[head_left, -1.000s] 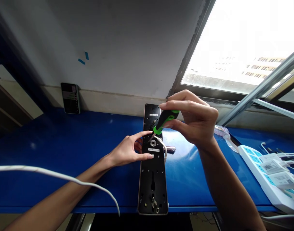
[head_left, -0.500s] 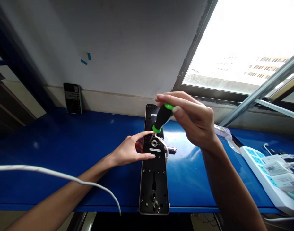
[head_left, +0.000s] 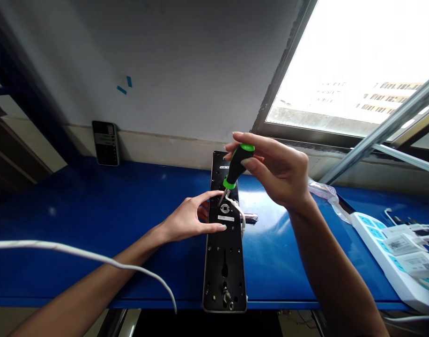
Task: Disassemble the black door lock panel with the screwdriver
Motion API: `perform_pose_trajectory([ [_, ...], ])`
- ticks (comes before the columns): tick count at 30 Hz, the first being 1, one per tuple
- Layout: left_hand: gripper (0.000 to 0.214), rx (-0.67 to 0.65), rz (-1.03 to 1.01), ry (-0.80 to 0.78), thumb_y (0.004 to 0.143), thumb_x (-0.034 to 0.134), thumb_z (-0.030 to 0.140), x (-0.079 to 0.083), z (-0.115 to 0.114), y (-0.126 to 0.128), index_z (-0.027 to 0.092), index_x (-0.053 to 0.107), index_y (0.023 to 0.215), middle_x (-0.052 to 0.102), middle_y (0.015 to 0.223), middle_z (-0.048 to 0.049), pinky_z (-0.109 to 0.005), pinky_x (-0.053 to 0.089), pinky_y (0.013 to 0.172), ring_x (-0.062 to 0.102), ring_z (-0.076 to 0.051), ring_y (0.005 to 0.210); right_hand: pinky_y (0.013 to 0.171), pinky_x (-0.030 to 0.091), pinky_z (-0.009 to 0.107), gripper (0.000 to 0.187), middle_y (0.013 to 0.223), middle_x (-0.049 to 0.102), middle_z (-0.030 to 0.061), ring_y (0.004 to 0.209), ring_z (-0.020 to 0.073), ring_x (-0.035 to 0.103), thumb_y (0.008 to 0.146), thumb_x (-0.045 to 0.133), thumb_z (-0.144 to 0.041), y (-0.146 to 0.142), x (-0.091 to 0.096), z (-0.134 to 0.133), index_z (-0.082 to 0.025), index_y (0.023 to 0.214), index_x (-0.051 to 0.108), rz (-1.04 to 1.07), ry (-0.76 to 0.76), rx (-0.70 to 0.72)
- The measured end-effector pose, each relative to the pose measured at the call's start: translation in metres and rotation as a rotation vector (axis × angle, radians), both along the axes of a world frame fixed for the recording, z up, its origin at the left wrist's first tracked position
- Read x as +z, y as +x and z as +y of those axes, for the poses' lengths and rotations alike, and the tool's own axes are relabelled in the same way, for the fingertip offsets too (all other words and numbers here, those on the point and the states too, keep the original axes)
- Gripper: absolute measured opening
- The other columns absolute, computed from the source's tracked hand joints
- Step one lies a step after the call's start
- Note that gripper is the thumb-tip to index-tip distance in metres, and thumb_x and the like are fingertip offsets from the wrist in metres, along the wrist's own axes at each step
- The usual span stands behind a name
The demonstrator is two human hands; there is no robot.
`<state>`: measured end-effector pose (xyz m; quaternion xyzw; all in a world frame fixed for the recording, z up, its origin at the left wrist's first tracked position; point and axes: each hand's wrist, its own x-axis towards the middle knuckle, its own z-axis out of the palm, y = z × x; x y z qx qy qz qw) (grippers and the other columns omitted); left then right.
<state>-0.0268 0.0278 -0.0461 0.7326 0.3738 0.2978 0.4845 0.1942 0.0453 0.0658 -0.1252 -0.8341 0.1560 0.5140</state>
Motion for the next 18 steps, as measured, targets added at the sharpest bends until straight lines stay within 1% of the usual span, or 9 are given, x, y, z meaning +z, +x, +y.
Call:
perform_pose_trajectory([
  [2, 0.087, 0.002, -0.002, 0.003, 0.077, 0.087, 0.048, 0.0004, -0.0001, -0.0001, 0.033, 0.048, 0.153, 0.075, 0.123, -0.0046, -0.045, 0.063, 0.090, 0.076, -0.027, 0.098, 0.073, 0.062, 0.037, 0.042, 0.099, 0.073, 0.0009, 0.087, 0.0186, 0.069, 0.084, 0.083, -0.024, 0.0018, -0.0008, 0.0031, -0.035, 0.124, 0.075, 0.065, 0.094, -0.077],
  [4, 0.087, 0.005, 0.003, 0.006, 0.076, 0.087, 0.049, 0.0003, 0.0001, -0.0001, 0.034, 0.048, 0.152, 0.075, 0.123, -0.0045, -0.045, 0.063, 0.090, 0.076, -0.027, 0.098, 0.068, 0.059, 0.035, 0.043, 0.089, 0.068, 0.0002, 0.081, 0.0174, 0.064, 0.077, 0.089, -0.031, 0.0032, -0.0009, 0.0049, -0.035, 0.119, 0.078, 0.083, 0.187, -0.139],
  [6, 0.087, 0.005, 0.006, 0.005, 0.076, 0.087, 0.049, 0.0001, 0.0003, 0.0001, 0.034, 0.047, 0.153, 0.074, 0.123, -0.0044, -0.045, 0.063, 0.091, 0.076, -0.027, 0.099, 0.075, 0.062, 0.038, 0.037, 0.101, 0.071, 0.0032, 0.090, 0.0192, 0.067, 0.089, 0.078, -0.033, 0.0030, -0.0004, 0.0037, -0.034, 0.126, 0.075, 0.038, 0.170, -0.130],
  [8, 0.087, 0.001, -0.003, -0.002, 0.076, 0.088, 0.048, 0.0001, 0.0003, 0.0004, 0.034, 0.048, 0.152, 0.074, 0.123, -0.0044, -0.044, 0.063, 0.091, 0.076, -0.027, 0.100, 0.085, 0.064, 0.043, 0.037, 0.123, 0.072, 0.0053, 0.104, 0.0215, 0.070, 0.101, 0.059, -0.025, 0.0013, 0.0002, 0.0007, -0.033, 0.136, 0.068, -0.006, 0.067, -0.066],
  [9, 0.087, 0.001, -0.008, -0.005, 0.076, 0.088, 0.047, 0.0003, 0.0003, 0.0006, 0.034, 0.048, 0.152, 0.074, 0.123, -0.0043, -0.044, 0.063, 0.091, 0.076, -0.027, 0.100, 0.088, 0.065, 0.044, 0.039, 0.129, 0.071, 0.0048, 0.108, 0.0218, 0.071, 0.103, 0.055, -0.022, 0.0002, 0.0004, -0.0007, -0.033, 0.139, 0.065, -0.007, 0.016, -0.032],
  [11, 0.086, 0.003, -0.012, -0.009, 0.076, 0.088, 0.046, 0.0011, 0.0000, 0.0010, 0.034, 0.049, 0.152, 0.075, 0.123, -0.0042, -0.043, 0.063, 0.091, 0.075, -0.026, 0.102, 0.084, 0.066, 0.043, 0.039, 0.122, 0.074, 0.0029, 0.103, 0.0211, 0.073, 0.099, 0.061, -0.020, -0.0015, 0.0006, -0.0020, -0.033, 0.135, 0.068, 0.031, -0.030, -0.001],
  [14, 0.085, 0.008, -0.004, -0.009, 0.076, 0.088, 0.045, 0.0025, -0.0007, 0.0015, 0.033, 0.050, 0.151, 0.075, 0.121, -0.0048, -0.043, 0.063, 0.091, 0.076, -0.027, 0.102, 0.070, 0.065, 0.036, 0.035, 0.094, 0.073, 0.0002, 0.086, 0.0182, 0.070, 0.082, 0.085, -0.026, -0.0017, 0.0011, -0.0010, -0.034, 0.115, 0.079, 0.102, 0.085, -0.081],
  [15, 0.085, 0.007, -0.007, -0.011, 0.076, 0.088, 0.045, 0.0031, -0.0010, 0.0016, 0.032, 0.051, 0.150, 0.076, 0.121, -0.0052, -0.043, 0.063, 0.091, 0.076, -0.027, 0.101, 0.070, 0.064, 0.035, 0.033, 0.091, 0.071, 0.0003, 0.083, 0.0175, 0.068, 0.080, 0.087, -0.028, -0.0015, 0.0015, -0.0010, -0.033, 0.112, 0.080, 0.104, 0.131, -0.114],
  [18, 0.085, -0.003, -0.027, -0.020, 0.076, 0.088, 0.044, 0.0044, -0.0019, 0.0019, 0.030, 0.050, 0.151, 0.076, 0.120, -0.0064, -0.044, 0.063, 0.092, 0.076, -0.027, 0.100, 0.084, 0.064, 0.040, 0.028, 0.107, 0.074, 0.0040, 0.095, 0.0192, 0.070, 0.097, 0.067, -0.030, -0.0017, 0.0028, -0.0035, -0.031, 0.123, 0.076, 0.036, 0.120, -0.114],
])
